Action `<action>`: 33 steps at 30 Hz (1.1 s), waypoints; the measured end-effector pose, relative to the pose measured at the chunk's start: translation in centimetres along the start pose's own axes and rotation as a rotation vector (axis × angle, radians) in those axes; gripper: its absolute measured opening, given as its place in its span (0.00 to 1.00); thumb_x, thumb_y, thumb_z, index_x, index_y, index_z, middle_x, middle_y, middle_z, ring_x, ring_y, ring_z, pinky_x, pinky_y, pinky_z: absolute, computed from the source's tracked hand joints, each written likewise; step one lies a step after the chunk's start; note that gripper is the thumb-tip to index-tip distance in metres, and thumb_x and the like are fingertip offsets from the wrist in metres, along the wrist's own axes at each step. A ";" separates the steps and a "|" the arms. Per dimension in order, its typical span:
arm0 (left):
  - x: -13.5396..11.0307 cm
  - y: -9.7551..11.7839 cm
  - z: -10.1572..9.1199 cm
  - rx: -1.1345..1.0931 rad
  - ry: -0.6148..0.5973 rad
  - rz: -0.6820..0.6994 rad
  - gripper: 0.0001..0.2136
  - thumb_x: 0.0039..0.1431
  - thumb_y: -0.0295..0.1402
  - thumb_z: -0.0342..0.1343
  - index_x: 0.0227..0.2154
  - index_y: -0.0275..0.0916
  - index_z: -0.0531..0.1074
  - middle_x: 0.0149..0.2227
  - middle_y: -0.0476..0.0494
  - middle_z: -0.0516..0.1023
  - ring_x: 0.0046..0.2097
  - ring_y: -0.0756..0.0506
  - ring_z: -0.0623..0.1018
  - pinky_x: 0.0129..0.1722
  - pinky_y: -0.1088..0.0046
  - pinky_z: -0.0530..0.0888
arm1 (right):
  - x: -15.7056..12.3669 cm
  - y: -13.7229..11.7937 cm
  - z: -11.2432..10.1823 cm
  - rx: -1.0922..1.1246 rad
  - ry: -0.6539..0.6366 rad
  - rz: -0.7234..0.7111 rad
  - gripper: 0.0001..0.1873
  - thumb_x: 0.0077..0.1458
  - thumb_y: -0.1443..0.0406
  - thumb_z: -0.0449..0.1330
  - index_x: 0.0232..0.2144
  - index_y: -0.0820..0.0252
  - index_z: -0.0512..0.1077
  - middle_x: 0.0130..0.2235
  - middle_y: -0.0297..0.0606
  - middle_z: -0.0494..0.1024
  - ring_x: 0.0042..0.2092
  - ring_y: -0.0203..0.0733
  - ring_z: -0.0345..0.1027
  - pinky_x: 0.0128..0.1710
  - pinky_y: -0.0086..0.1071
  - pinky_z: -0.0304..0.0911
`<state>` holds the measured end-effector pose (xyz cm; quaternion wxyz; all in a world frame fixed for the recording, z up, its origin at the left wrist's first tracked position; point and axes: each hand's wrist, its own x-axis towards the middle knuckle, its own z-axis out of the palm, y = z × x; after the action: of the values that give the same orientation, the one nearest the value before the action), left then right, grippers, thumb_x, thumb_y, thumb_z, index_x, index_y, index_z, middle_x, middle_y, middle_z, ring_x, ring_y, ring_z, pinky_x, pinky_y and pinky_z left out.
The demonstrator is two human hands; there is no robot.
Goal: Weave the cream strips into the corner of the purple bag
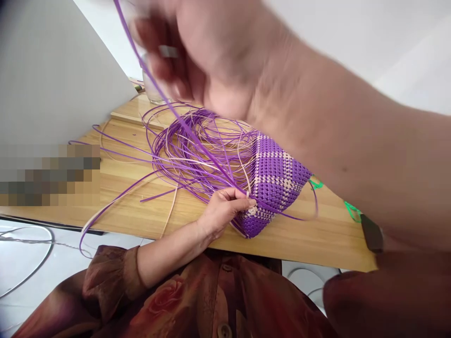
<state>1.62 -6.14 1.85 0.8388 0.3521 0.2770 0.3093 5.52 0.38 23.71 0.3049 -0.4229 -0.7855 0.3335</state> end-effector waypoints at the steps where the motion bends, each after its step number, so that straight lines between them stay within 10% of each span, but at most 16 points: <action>1: 0.0 0.0 0.0 -0.005 0.008 -0.001 0.19 0.32 0.39 0.79 0.18 0.38 0.74 0.22 0.48 0.76 0.26 0.51 0.70 0.28 0.72 0.64 | 0.6 -0.4 -0.1 0.057 0.081 -0.031 0.28 0.73 0.45 0.46 0.38 0.59 0.73 0.27 0.26 0.59 0.28 0.29 0.53 0.28 0.23 0.53; 4: 0.0 0.0 -0.1 -0.016 0.007 0.001 0.19 0.33 0.38 0.79 0.17 0.38 0.73 0.22 0.49 0.74 0.26 0.52 0.68 0.28 0.72 0.63 | -0.5 0.8 -0.1 -0.104 -0.230 0.285 0.36 0.74 0.42 0.42 0.41 0.63 0.77 0.26 0.29 0.67 0.26 0.31 0.59 0.27 0.25 0.56; 6: 0.1 0.0 -0.2 -0.028 0.004 0.040 0.15 0.35 0.36 0.77 0.19 0.37 0.75 0.23 0.50 0.75 0.27 0.51 0.69 0.30 0.72 0.65 | -3.0 3.0 0.0 -0.327 -0.631 0.503 0.29 0.71 0.48 0.53 0.30 0.63 0.78 0.28 0.37 0.76 0.27 0.34 0.65 0.29 0.29 0.61; 9: 0.2 -0.1 -0.1 -0.058 0.003 0.090 0.13 0.35 0.32 0.77 0.22 0.36 0.79 0.26 0.49 0.77 0.31 0.50 0.72 0.35 0.71 0.69 | -6.8 5.9 0.3 -0.589 -0.810 0.516 0.12 0.61 0.66 0.61 0.26 0.60 0.79 0.29 0.35 0.80 0.30 0.35 0.69 0.32 0.31 0.61; 13: 0.3 -0.1 -0.1 -0.059 -0.019 0.051 0.16 0.33 0.35 0.79 0.21 0.36 0.78 0.25 0.49 0.77 0.29 0.51 0.71 0.33 0.71 0.67 | -6.4 5.5 0.5 -0.582 -0.664 0.402 0.12 0.56 0.72 0.61 0.22 0.59 0.73 0.23 0.30 0.74 0.26 0.33 0.63 0.30 0.31 0.57; 17: 0.2 -0.2 -0.2 -0.020 -0.002 0.008 0.19 0.33 0.39 0.79 0.18 0.37 0.73 0.22 0.50 0.74 0.26 0.52 0.68 0.28 0.73 0.62 | -0.1 2.0 -1.1 0.064 0.184 0.072 0.10 0.66 0.69 0.55 0.30 0.60 0.69 0.27 0.25 0.72 0.28 0.29 0.65 0.27 0.25 0.56; 19: 0.1 -0.1 -0.3 -0.028 0.010 0.001 0.19 0.32 0.39 0.79 0.18 0.38 0.73 0.22 0.49 0.75 0.26 0.52 0.70 0.29 0.73 0.64 | 1.9 0.9 -2.0 0.171 0.372 0.050 0.20 0.73 0.66 0.43 0.31 0.62 0.69 0.24 0.25 0.66 0.27 0.27 0.61 0.29 0.23 0.54; 23: 0.1 -0.1 -0.3 -0.040 -0.008 -0.016 0.17 0.33 0.38 0.78 0.18 0.37 0.75 0.24 0.46 0.78 0.27 0.50 0.72 0.30 0.71 0.66 | -0.5 3.0 -1.5 -0.262 -0.410 0.447 0.20 0.66 0.50 0.59 0.36 0.59 0.79 0.24 0.33 0.75 0.25 0.34 0.64 0.25 0.29 0.60; 27: 0.2 -0.1 -0.2 -0.109 -0.007 0.076 0.17 0.31 0.34 0.80 0.23 0.36 0.78 0.27 0.49 0.77 0.30 0.50 0.72 0.34 0.71 0.68 | -6.0 6.7 0.6 -0.546 -0.818 0.538 0.10 0.58 0.65 0.62 0.28 0.59 0.82 0.27 0.34 0.80 0.29 0.35 0.71 0.29 0.30 0.62; 30: 0.2 -0.1 -0.2 -0.099 -0.013 0.056 0.17 0.31 0.35 0.80 0.22 0.36 0.77 0.26 0.49 0.76 0.30 0.50 0.71 0.34 0.71 0.67 | -6.0 7.2 1.1 -0.621 -0.793 0.437 0.12 0.55 0.67 0.60 0.21 0.59 0.77 0.22 0.32 0.77 0.24 0.32 0.65 0.26 0.30 0.56; 33: 0.1 -0.1 -0.2 -0.057 -0.011 -0.005 0.19 0.33 0.38 0.79 0.19 0.37 0.74 0.23 0.50 0.74 0.27 0.52 0.68 0.31 0.71 0.63 | -1.3 5.4 -0.9 -0.315 -0.269 0.157 0.11 0.53 0.60 0.65 0.24 0.60 0.73 0.21 0.28 0.76 0.24 0.28 0.63 0.25 0.26 0.56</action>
<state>1.55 -6.04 1.60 0.8508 0.3290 0.2643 0.3131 9.30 1.80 19.78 0.1009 -0.4769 -0.8261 0.2828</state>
